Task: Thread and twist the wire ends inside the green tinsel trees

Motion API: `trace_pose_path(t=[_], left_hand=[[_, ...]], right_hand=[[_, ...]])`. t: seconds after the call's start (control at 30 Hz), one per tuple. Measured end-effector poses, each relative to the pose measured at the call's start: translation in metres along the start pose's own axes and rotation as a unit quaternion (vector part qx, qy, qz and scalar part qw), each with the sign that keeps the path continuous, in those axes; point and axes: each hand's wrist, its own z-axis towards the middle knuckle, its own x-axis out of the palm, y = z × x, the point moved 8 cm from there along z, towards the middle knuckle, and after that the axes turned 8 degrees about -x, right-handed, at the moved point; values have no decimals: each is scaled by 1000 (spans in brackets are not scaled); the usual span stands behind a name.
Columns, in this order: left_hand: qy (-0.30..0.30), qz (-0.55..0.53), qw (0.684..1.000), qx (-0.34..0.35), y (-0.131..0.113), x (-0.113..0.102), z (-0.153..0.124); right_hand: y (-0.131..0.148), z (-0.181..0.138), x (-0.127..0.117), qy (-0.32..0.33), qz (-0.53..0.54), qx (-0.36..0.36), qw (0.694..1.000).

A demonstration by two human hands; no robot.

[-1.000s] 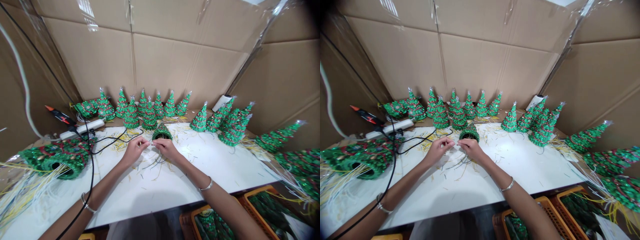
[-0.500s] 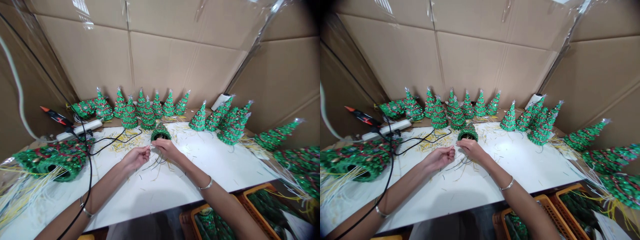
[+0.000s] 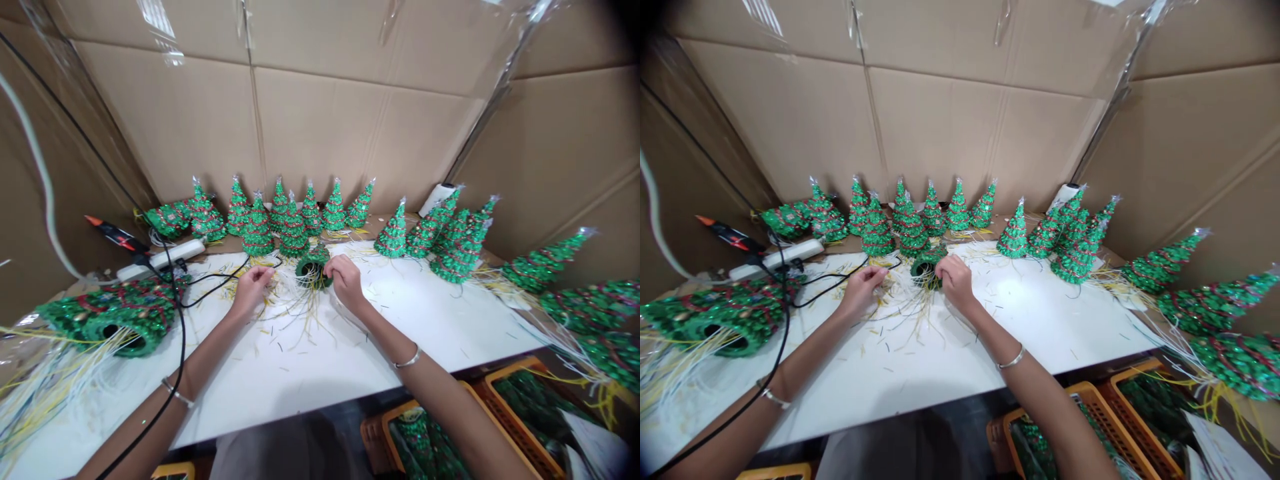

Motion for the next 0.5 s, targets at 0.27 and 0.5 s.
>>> trace_pose_path(t=[0.27,0.5], left_hand=[[-62,194,963,176,-24,-5,-8],[96,410,774,473,-64,41,-73]], right_hand=[[4,-12,31,153,-15,-70,986],[13,-20,41,327,-124,-91,932]])
